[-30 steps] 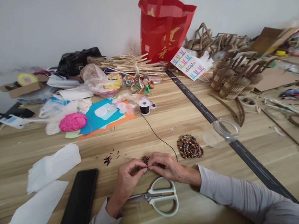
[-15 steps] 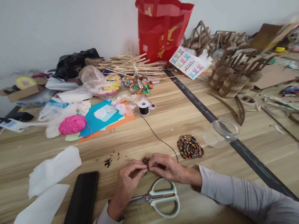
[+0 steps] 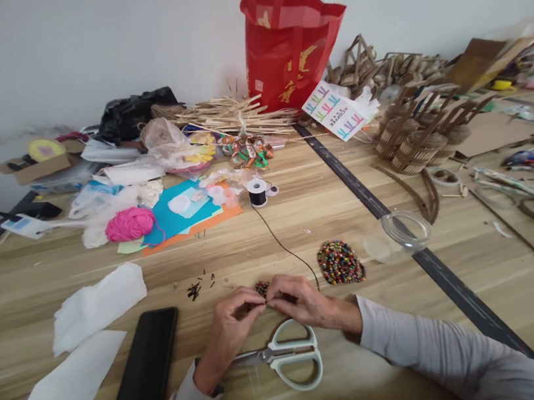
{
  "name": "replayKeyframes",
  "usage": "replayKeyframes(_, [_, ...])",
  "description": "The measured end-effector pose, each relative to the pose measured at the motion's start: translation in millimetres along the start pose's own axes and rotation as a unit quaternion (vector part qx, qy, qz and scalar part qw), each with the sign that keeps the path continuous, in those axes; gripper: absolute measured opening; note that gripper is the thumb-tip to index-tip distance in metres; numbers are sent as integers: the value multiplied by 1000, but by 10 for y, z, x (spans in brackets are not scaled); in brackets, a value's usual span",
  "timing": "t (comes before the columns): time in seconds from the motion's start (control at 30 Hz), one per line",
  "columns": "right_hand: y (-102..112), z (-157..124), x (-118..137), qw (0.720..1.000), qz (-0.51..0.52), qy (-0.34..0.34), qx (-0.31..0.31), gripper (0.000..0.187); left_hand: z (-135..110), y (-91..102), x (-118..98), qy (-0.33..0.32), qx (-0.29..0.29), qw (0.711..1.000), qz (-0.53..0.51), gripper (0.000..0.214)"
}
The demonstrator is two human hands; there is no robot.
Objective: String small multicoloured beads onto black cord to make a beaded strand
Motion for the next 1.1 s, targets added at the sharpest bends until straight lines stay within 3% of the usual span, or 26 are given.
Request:
replayKeyframes(0.27, [0, -7, -52, 999, 12, -36, 4, 17, -61, 9, 97, 85, -2, 996, -9, 1])
replayKeyframes(0.53, [18, 3, 9, 1000, 16, -10, 16, 12, -49, 15, 104, 103, -13, 994, -37, 6])
replayKeyframes(0.9, [-13, -2, 50, 998, -26, 38, 41, 3, -14, -8, 17, 85, 34, 996, -18, 10])
replayKeyframes(1.1, [1, -35, 48, 994, -104, 33, 15, 14, -2, 27, 7, 101, 27, 994, -23, 12])
Point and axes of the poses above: each hand's wrist, its own z-axis towards the middle knuckle, its own y-axis out of the back of the hand, x = y × z, the point moved 5 cm from there along z, towards the middle knuckle, and after that the axes turned 12 degrees about -y, right-handed, at the moved point
